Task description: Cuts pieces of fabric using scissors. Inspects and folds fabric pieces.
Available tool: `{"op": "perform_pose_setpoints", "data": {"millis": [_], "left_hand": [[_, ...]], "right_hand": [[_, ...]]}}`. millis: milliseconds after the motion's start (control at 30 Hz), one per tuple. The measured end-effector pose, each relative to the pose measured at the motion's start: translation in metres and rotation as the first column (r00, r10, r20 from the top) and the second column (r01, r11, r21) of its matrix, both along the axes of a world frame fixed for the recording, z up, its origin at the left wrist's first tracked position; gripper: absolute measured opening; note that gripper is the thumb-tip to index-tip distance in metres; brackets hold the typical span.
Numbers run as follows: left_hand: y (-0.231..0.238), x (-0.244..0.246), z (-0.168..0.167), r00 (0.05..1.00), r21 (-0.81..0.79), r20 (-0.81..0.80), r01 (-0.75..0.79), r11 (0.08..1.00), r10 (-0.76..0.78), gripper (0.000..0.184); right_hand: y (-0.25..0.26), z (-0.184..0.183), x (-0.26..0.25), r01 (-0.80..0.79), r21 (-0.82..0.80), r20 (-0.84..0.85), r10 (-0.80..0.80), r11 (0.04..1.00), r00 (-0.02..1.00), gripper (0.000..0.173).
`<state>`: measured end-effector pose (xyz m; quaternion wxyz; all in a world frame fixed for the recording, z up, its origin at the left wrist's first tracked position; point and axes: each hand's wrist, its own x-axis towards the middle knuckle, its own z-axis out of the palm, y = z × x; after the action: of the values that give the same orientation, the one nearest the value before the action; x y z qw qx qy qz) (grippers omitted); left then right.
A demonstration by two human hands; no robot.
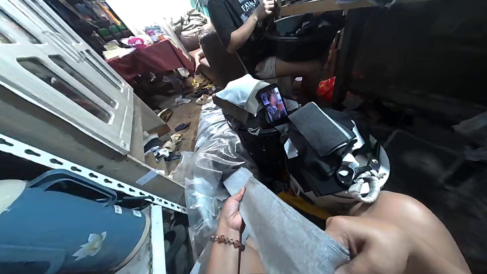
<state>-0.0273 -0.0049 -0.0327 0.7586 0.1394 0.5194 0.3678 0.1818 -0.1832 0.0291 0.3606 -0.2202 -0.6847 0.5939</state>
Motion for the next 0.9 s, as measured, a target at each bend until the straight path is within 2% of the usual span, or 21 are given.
{"op": "perform_pose_setpoints", "data": {"millis": [133, 200, 233, 267, 300, 367, 400, 433, 467, 500, 533, 567, 667, 767, 867, 900], "left_hand": [[-0.009, 0.009, -0.006, 0.995, -0.077, -0.039, 0.093, 0.993, -0.097, 0.023], [-0.017, 0.013, -0.016, 0.964, -0.062, -0.174, 0.194, 0.979, -0.202, 0.019], [-0.022, 0.014, -0.025, 0.918, -0.026, -0.292, 0.274, 0.961, -0.269, 0.018], [-0.023, 0.011, -0.037, 0.874, 0.022, -0.359, 0.358, 0.934, -0.326, 0.030], [-0.024, 0.007, -0.042, 0.862, 0.073, -0.336, 0.427, 0.902, -0.381, 0.051], [-0.036, -0.001, -0.032, 0.917, 0.305, -0.145, 0.399, 0.865, -0.372, 0.061], [-0.044, -0.011, -0.023, 0.904, 0.497, 0.069, 0.336, 0.800, -0.422, 0.061], [-0.044, -0.021, -0.026, 0.776, 0.690, 0.290, 0.236, 0.684, -0.560, 0.062], [-0.044, -0.021, -0.015, 0.627, 0.810, 0.369, 0.145, 0.569, -0.686, 0.065], [-0.044, -0.023, -0.002, 0.502, 0.887, 0.343, 0.105, 0.449, -0.794, 0.066], [-0.045, -0.026, 0.009, 0.432, 0.929, 0.283, 0.100, 0.357, -0.856, 0.066], [-0.048, -0.029, 0.016, 0.425, 0.942, 0.240, 0.113, 0.315, -0.873, 0.065], [-0.058, -0.029, 0.016, 0.496, 0.921, 0.224, 0.174, 0.349, -0.839, 0.050], [-0.063, -0.036, 0.012, 0.666, 0.940, -0.008, 0.259, 0.221, -0.746, 0.047], [-0.081, -0.032, 0.032, 0.829, 0.857, -0.146, 0.378, 0.350, -0.539, 0.028], [-0.079, -0.027, 0.031, 0.860, 0.861, -0.183, 0.374, 0.345, -0.477, 0.026]], "right_hand": [[0.004, 0.019, -0.002, 0.040, 0.041, -0.023, -0.039, 0.998, 0.999, 0.017], [0.010, 0.026, -0.008, 0.077, 0.026, -0.067, -0.075, 0.997, 0.995, 0.013], [0.014, 0.029, -0.010, 0.090, 0.021, -0.104, -0.087, 0.996, 0.991, 0.011], [0.018, 0.031, -0.013, 0.099, 0.018, -0.140, -0.096, 0.995, 0.986, 0.011], [0.023, 0.033, -0.014, 0.117, 0.007, -0.165, -0.114, 0.993, 0.980, 0.010], [0.030, 0.036, -0.015, 0.150, -0.045, -0.185, -0.156, 0.988, 0.970, 0.008], [0.033, 0.037, -0.015, 0.163, -0.078, -0.188, -0.175, 0.984, 0.966, 0.008], [0.035, 0.037, -0.015, 0.166, -0.114, -0.192, -0.186, 0.980, 0.964, 0.008], [0.037, 0.038, -0.015, 0.164, -0.145, -0.198, -0.191, 0.976, 0.962, 0.009], [0.038, 0.038, -0.015, 0.158, -0.166, -0.206, -0.191, 0.973, 0.960, 0.009], [0.038, 0.037, -0.015, 0.152, -0.184, -0.213, -0.190, 0.971, 0.958, 0.010], [0.038, 0.038, -0.015, 0.149, -0.193, -0.213, -0.189, 0.970, 0.959, 0.011], [0.038, 0.040, -0.020, 0.136, -0.156, -0.170, -0.162, 0.978, 0.972, 0.017], [0.039, 0.036, -0.023, 0.107, -0.107, -0.136, -0.122, 0.988, 0.983, 0.021], [0.039, 0.033, -0.023, 0.100, -0.162, -0.142, -0.123, 0.982, 0.982, 0.027], [0.038, 0.032, -0.023, 0.099, -0.176, -0.151, -0.126, 0.979, 0.980, 0.028]]}}
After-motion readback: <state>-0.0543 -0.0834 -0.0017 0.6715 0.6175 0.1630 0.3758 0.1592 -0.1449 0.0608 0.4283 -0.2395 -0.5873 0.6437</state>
